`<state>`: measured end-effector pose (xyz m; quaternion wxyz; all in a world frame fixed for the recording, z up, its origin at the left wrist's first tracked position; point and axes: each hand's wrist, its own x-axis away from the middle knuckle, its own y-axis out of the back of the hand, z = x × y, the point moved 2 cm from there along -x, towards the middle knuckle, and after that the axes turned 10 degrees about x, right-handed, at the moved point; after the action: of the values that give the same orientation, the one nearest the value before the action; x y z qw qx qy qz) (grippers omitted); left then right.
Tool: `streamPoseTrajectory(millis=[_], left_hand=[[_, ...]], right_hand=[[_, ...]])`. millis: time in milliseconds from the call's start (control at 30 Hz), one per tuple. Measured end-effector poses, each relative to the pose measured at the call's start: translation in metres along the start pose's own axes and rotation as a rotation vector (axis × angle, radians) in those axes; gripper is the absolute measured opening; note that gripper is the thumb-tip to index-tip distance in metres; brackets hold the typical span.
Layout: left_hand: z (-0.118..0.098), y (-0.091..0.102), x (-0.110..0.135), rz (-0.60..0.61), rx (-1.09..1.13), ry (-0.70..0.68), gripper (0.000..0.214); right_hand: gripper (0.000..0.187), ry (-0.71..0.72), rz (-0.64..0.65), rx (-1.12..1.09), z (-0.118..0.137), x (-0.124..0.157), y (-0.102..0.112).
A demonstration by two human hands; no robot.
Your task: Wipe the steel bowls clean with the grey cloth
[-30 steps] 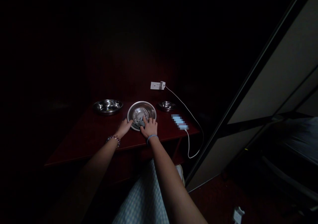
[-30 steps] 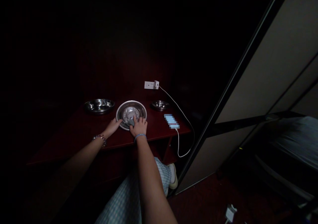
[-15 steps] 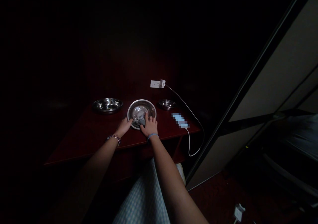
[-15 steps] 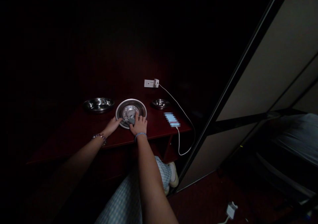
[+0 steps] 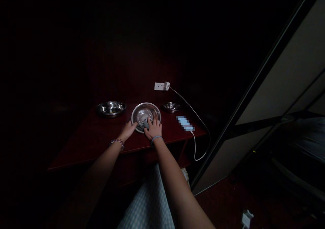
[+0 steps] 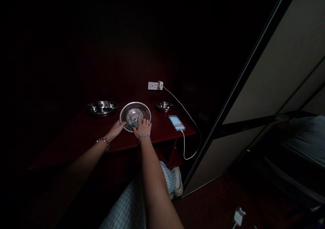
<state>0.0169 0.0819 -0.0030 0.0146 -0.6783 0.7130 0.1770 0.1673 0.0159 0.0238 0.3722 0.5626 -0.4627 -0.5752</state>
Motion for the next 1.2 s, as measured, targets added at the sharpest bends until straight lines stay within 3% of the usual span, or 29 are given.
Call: streamPoseTrajectory(millis=[467,1200], left_hand=[[-0.003,0.0,0.003,0.038,-0.13,-0.008,0.039],[-0.014,0.002,0.009,0.073,-0.212,0.052,0.042]], right_hand=[[0.079,-0.014,-0.053,-0.022,0.001,0.001,-0.003],[0.068,0.031,-0.037,-0.008,-0.003,0.001,-0.004]])
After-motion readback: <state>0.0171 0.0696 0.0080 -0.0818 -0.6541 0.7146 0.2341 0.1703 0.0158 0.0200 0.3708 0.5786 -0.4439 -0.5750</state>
